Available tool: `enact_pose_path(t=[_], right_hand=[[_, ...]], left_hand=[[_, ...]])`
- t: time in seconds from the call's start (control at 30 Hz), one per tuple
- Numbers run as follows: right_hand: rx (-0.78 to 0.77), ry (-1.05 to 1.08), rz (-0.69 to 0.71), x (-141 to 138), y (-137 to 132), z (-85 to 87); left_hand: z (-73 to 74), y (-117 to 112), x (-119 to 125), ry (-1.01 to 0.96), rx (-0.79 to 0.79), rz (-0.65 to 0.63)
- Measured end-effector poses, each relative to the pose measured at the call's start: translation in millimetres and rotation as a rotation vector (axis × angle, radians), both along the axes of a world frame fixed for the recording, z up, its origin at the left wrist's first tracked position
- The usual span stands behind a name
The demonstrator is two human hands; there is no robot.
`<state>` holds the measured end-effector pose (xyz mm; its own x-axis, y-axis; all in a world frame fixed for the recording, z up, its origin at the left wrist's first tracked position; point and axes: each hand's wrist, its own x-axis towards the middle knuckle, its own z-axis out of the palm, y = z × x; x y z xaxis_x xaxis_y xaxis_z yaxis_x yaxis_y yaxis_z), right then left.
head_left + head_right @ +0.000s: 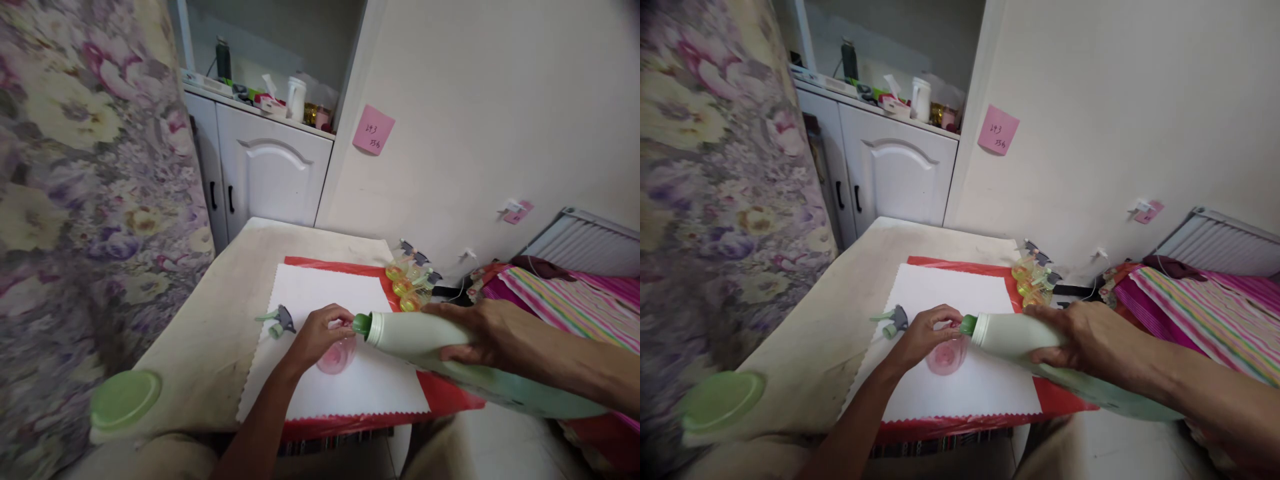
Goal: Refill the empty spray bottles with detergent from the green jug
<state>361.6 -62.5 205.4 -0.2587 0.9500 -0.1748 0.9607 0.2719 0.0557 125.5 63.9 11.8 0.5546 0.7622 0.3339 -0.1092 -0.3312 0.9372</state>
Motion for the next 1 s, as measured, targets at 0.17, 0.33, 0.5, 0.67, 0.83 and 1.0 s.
enact_pose_path(t=[0.17, 0.33, 0.5, 0.67, 0.83, 1.0], right_hand=[[0.006, -0.006, 0.007, 0.5, 1.0, 0.0], [-0.02, -0.001, -0.003, -1.4, 1.4, 1.7], [-0.031, -0.003, -0.015, -2.1, 1.2, 1.9], [-0.007, 0.006, -0.003, 0.7, 2.4, -1.0], [-0.004, -0.005, -0.002, 0.4, 2.5, -0.3], [-0.018, 0.015, 0.006, -1.3, 1.5, 1.7]], left_hand=[[0.5, 0.6, -0.1, 0.001, 0.008, 0.001], [1.0, 0.0, -0.5, 0.005, 0.005, -0.008], [2.7, -1.1, -1.0, 0.011, 0.001, -0.004], [3.2, -0.7, -1.5, 0.015, -0.002, -0.004], [2.7, -0.8, -1.4, 0.011, 0.0, -0.004], [3.4, -1.2, -1.2, 0.004, 0.007, -0.003]])
